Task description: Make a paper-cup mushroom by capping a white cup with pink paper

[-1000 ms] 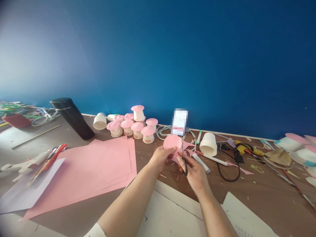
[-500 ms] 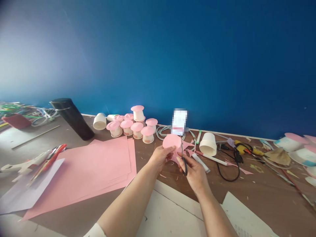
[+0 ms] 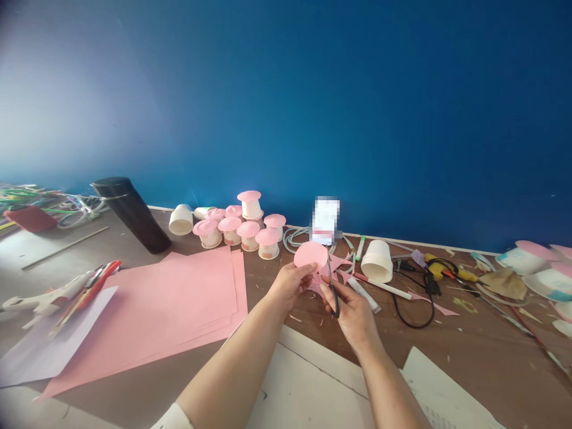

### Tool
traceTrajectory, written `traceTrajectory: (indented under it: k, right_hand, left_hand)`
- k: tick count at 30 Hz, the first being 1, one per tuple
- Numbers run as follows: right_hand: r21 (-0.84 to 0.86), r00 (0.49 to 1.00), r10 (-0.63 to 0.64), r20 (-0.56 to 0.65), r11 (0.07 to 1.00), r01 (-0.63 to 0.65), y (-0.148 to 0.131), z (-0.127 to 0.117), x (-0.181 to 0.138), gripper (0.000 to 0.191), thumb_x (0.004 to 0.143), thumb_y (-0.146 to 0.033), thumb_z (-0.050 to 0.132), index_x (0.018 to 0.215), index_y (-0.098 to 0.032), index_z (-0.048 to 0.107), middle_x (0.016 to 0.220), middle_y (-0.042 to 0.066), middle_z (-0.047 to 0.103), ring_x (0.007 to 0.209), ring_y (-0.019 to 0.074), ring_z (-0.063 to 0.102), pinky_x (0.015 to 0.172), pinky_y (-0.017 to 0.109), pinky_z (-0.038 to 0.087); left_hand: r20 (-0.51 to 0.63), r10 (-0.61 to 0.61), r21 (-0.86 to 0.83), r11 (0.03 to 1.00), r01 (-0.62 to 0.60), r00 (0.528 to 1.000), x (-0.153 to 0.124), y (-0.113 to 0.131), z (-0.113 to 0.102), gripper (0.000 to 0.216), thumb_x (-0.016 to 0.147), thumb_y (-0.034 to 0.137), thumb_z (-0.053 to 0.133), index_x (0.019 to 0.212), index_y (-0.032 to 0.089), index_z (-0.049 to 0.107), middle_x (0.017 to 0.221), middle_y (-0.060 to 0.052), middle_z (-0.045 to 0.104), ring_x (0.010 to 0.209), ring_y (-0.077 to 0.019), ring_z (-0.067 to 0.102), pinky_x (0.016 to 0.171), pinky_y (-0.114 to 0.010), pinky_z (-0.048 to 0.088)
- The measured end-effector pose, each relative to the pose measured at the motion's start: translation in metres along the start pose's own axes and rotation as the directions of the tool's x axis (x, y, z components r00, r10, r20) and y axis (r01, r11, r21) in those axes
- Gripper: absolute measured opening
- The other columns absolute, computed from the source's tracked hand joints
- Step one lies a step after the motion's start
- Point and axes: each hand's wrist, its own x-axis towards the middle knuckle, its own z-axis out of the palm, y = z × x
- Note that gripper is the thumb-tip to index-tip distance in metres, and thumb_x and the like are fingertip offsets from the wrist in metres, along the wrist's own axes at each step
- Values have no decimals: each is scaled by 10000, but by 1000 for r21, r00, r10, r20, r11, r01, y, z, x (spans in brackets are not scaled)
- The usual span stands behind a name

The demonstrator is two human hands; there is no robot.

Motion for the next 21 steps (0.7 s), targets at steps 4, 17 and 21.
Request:
traceTrajectory:
  k: [4,17,21]
  right_hand:
    - [16,1000,9,-5,1000,-9,-4,1,-2,524,701,-567,718,1112,-244,739,698,1,639,610,144,576,597,265,465]
    - [-13,1000,-13,5,1000,13,-1,1,0,512,714,-571,705,1095,-230,744,686,1,628,601,138,556,592,259,459]
    - [-10,1000,-11,9,1000,12,-2,1,-1,500,719,-564,706,1094,-234,743,680,0,623,597,135,547,596,259,456]
  left_hand:
    - [5,4,-6,1000,-4,1000,-1,1,0,335,578,268,829,809,107,647,671,-10,575,571,-69,478,588,-223,391]
    - [15,23,-32,999,-22,1000,0,1,-2,358,559,278,836,806,99,649,643,-5,564,559,-63,468,576,-216,387]
    - [13,19,-30,999,-19,1000,0,2,-3,355,572,267,821,836,94,658,666,-11,572,571,-63,475,589,-216,395]
